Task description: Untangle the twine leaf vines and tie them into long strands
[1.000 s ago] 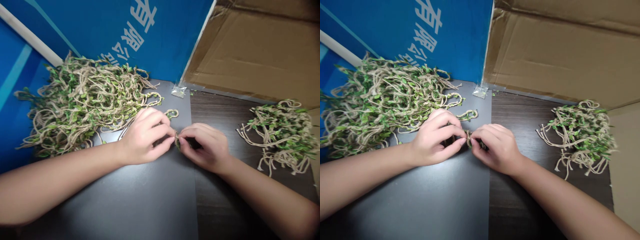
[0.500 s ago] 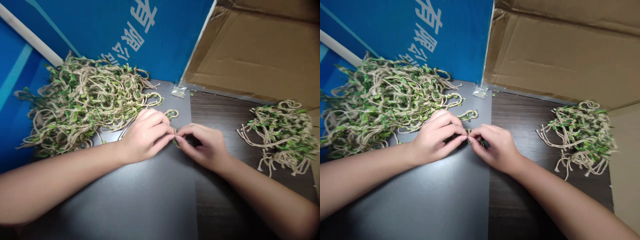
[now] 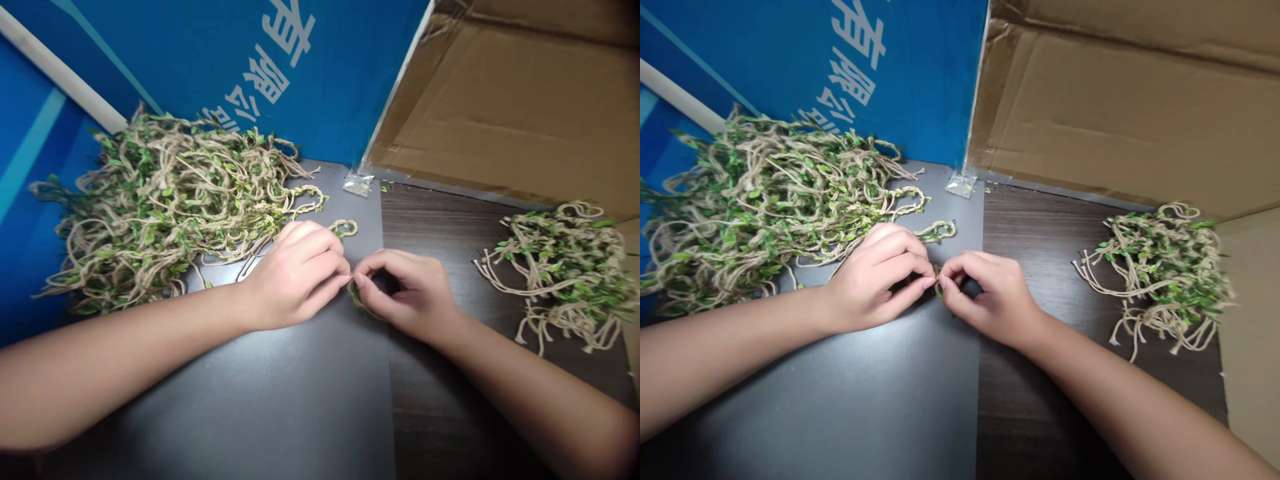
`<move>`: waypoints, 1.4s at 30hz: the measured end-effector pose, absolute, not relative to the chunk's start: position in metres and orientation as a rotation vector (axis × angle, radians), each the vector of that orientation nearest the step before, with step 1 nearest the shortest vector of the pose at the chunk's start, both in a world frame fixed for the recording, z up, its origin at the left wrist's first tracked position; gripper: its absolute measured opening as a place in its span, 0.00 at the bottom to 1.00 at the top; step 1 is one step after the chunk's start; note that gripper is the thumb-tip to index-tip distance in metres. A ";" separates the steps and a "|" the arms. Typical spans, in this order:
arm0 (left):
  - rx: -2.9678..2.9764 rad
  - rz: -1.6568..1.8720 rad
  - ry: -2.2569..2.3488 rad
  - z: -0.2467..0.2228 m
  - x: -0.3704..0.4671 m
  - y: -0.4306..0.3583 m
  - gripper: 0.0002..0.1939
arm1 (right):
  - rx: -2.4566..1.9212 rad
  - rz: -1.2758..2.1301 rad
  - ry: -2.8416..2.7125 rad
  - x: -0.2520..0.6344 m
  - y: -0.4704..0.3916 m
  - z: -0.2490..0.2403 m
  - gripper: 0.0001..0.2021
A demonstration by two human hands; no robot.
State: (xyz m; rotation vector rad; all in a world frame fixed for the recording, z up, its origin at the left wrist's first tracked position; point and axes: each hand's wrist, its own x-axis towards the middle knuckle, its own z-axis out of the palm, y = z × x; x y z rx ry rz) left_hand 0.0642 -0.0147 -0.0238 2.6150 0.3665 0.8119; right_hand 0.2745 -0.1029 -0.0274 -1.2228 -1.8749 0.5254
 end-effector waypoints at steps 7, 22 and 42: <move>2.644 0.798 0.341 -0.024 0.064 -0.013 0.03 | -1.185 0.554 -1.976 0.281 -0.101 -0.028 0.03; 2.656 0.734 0.278 -0.025 0.064 -0.011 0.04 | -1.202 0.455 -2.037 0.278 -0.103 -0.031 0.04; 2.595 0.727 0.280 -0.024 0.064 -0.011 0.03 | -1.263 0.527 -1.907 0.274 -0.104 -0.028 0.06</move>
